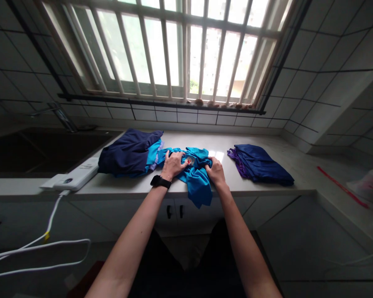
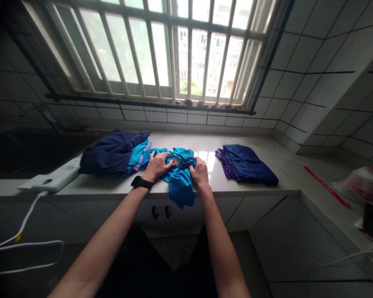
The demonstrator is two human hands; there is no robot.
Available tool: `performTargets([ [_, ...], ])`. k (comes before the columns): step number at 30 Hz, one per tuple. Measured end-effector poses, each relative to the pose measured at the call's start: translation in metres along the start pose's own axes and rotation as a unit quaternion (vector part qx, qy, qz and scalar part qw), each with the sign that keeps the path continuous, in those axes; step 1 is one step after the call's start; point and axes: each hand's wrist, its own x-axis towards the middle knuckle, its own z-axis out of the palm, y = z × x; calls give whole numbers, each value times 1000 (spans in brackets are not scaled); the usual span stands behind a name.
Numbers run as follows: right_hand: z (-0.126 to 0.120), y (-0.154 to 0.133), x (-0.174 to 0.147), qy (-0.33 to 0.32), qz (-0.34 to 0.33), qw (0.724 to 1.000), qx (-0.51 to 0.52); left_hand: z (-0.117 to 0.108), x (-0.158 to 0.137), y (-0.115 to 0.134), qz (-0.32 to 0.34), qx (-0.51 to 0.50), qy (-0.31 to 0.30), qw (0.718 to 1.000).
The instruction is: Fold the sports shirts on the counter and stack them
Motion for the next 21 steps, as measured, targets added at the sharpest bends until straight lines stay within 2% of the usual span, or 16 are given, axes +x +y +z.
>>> performTargets([
  [21,1,1,1,-2,-1,1000,5,0,0,1,-2,-4,-3,1000],
])
